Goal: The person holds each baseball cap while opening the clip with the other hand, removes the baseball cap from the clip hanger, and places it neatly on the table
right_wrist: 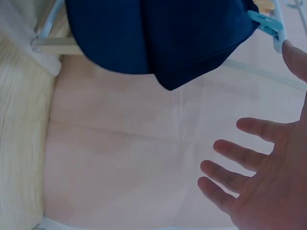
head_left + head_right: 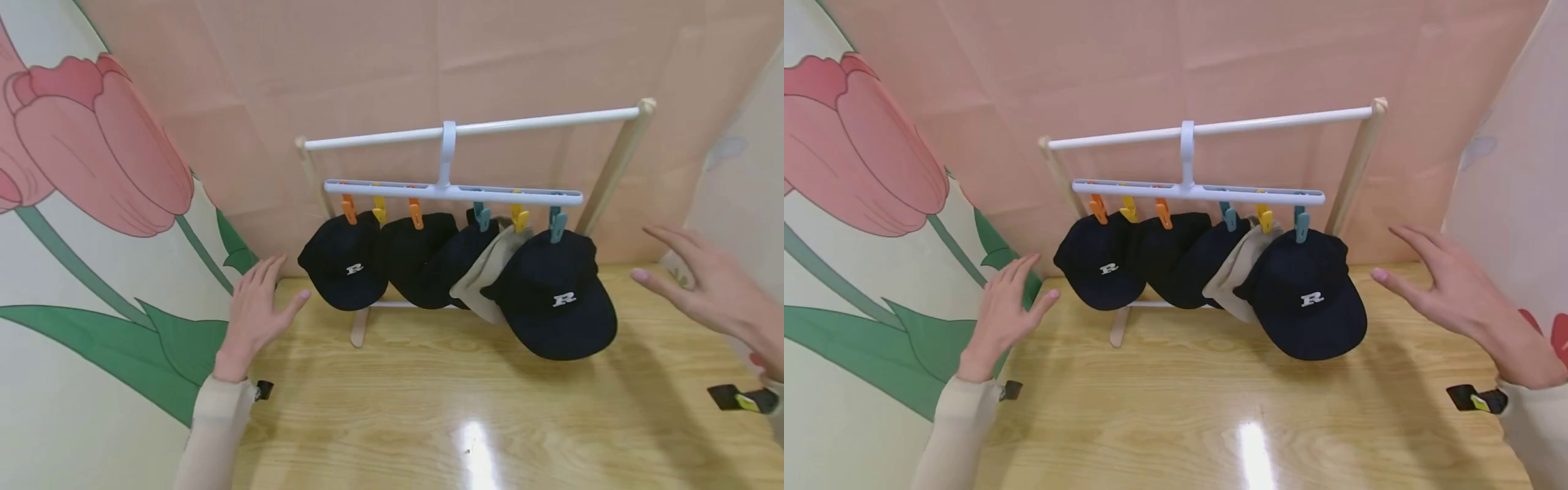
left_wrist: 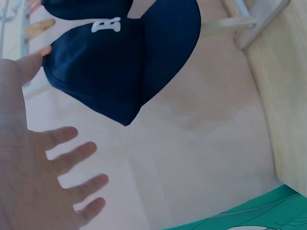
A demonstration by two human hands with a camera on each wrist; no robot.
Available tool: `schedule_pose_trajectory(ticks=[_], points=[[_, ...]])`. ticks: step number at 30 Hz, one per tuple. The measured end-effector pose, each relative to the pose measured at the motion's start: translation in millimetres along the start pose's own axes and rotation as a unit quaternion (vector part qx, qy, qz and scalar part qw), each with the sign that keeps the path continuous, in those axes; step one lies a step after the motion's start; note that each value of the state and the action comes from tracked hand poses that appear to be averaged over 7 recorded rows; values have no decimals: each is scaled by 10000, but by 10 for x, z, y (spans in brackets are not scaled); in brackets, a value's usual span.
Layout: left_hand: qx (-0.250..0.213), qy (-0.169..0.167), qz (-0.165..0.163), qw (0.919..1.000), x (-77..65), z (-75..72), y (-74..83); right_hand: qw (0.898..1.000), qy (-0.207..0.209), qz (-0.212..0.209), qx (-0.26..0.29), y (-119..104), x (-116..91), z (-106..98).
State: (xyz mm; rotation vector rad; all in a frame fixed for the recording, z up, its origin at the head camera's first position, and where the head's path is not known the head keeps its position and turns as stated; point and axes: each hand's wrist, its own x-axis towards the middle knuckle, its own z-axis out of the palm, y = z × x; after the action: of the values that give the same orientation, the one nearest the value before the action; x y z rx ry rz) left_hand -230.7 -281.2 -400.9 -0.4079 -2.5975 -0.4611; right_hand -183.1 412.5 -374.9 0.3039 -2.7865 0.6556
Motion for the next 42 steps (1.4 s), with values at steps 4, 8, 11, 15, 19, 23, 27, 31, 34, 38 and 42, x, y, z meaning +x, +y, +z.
schedule_pose_trajectory(ticks=[4, 8, 11, 15, 19, 23, 27, 31, 34, 38, 42], points=[[-71, 265, 245, 9993, 2, 33, 45, 9996, 110, -78, 241, -39, -6, -31], [-185, 654, 535, 9963, 4, 62, 92, 9990, 203, -24, 398, -107, 4, -53], [-293, 947, 659, 9929, 8, 79, 123, 9982, 252, -54, 535, -162, 27, -57], [-579, 1180, 680, 9890, 18, 94, 171, 9971, 410, -351, 528, -204, 76, -36], [-964, 1252, 734, 9847, 34, 111, 279, 9942, 648, -622, 599, -205, 102, 12], [-1198, 1276, 829, 9811, 44, 131, 395, 9895, 890, -849, 761, -256, 123, 37], [-1375, 1263, 889, 9784, 50, 138, 476, 9871, 1015, -893, 860, -346, 146, 30], [-1501, 1215, 897, 9771, 56, 129, 553, 9857, 1071, -860, 973, -413, 164, 22], [-1793, 1197, 917, 9722, 74, 113, 615, 9834, 1147, -976, 1011, -459, 184, 25], [-2215, 1175, 948, 9634, 115, 90, 698, 9795, 1261, -1124, 1098, -507, 222, 29], [-2327, 1169, 973, 9606, 149, 86, 765, 9759, 1315, -1254, 1209, -553, 256, 32]])
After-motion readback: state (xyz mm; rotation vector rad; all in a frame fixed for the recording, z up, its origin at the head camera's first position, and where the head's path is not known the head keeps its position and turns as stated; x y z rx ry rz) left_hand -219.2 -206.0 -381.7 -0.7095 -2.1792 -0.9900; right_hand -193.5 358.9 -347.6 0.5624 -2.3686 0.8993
